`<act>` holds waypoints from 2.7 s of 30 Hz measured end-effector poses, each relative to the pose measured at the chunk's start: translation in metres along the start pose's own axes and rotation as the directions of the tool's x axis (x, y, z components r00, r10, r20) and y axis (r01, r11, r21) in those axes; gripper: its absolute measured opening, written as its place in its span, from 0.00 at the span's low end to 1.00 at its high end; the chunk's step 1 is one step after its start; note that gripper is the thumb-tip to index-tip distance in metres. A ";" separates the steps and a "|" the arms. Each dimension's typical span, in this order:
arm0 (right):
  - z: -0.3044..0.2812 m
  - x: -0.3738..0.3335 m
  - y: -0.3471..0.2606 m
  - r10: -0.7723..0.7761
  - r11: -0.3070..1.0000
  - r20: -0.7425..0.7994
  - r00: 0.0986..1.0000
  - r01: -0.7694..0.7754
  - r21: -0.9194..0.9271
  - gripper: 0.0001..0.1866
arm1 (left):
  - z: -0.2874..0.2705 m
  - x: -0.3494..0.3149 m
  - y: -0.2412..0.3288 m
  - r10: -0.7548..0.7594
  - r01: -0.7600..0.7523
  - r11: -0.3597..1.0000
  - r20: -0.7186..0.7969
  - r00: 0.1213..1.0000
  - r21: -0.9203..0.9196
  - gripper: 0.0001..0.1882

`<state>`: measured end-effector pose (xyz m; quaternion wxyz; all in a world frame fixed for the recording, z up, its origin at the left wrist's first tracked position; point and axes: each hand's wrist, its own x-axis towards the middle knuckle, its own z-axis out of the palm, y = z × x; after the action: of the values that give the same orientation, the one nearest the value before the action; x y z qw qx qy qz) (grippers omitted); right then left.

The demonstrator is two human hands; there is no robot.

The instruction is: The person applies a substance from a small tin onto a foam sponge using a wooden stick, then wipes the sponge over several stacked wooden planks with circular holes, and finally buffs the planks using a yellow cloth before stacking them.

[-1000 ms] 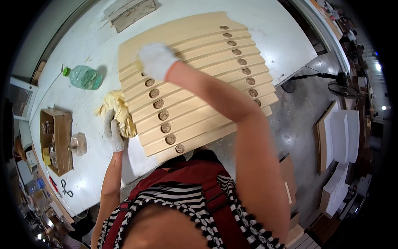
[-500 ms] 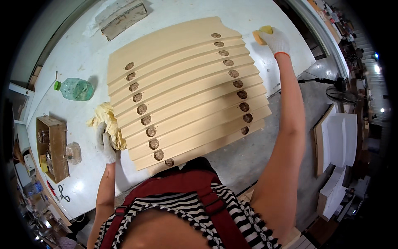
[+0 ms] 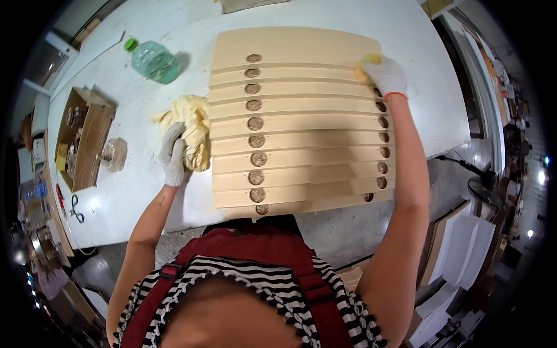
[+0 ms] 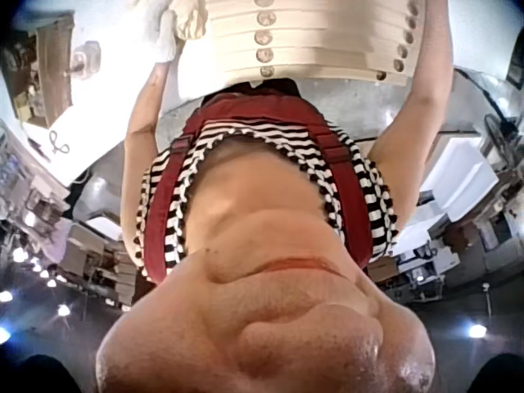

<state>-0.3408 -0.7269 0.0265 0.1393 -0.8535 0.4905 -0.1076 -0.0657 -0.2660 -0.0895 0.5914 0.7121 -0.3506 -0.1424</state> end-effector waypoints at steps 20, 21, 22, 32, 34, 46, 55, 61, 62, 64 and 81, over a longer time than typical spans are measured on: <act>0.039 -0.047 -0.275 -0.558 0.824 0.160 0.814 0.567 -0.015 0.25 | 0.001 0.001 -0.007 0.032 -0.034 0.995 -0.029 0.999 -0.090 0.15; 0.048 -0.048 -0.282 -0.557 0.824 0.158 0.815 0.566 -0.015 0.25 | 0.002 0.001 -0.010 -0.017 0.012 0.987 -0.032 0.999 -0.161 0.15; 0.063 -0.047 -0.285 -0.572 0.808 0.173 0.801 0.588 -0.050 0.24 | 0.004 0.003 -0.009 -0.012 0.008 0.987 -0.023 1.000 -0.163 0.15; 0.041 -0.043 -0.222 -0.496 0.791 0.188 0.848 0.530 -0.305 0.18 | -0.002 0.000 -0.010 0.054 -0.056 0.994 -0.028 0.998 -0.092 0.15; 0.035 -0.046 -0.229 -0.488 0.823 0.054 0.871 0.480 -0.304 0.16 | 0.001 0.000 -0.008 -0.028 0.018 0.975 -0.042 0.999 -0.223 0.15; 0.084 -0.044 -0.236 -0.530 0.814 0.101 0.842 0.539 -0.218 0.16 | 0.007 -0.001 -0.001 -0.011 0.011 0.984 0.000 1.000 -0.176 0.18; -0.030 0.012 0.023 0.093 0.904 0.011 0.996 -0.080 -0.420 0.22 | 0.011 -0.005 -0.002 -0.038 0.039 0.988 0.013 0.999 -0.148 0.20; -0.077 0.050 0.167 0.252 0.951 -0.138 0.958 -0.271 -0.150 0.26 | 0.011 0.007 0.017 -0.281 0.280 0.947 0.013 0.960 -0.159 0.22; -0.073 0.058 0.193 0.215 0.977 -0.199 0.956 -0.213 0.030 0.28 | 0.007 0.007 0.007 -0.220 0.206 0.934 -0.015 0.975 -0.291 0.26; -0.057 0.057 0.188 0.363 0.838 -0.136 0.922 -0.258 0.481 0.25 | 0.007 0.026 0.042 -0.195 0.183 0.968 -0.052 0.979 -0.172 0.25; -0.011 0.081 0.179 0.281 0.439 0.319 0.905 -0.417 0.796 0.19 | 0.122 0.256 0.019 -0.235 0.012 0.887 0.430 0.871 0.461 0.39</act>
<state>-0.4484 -0.8842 -0.0205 0.5904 -0.5600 0.5285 -0.2418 0.0354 -0.5284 -0.0495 0.2982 0.7925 -0.4601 -0.2671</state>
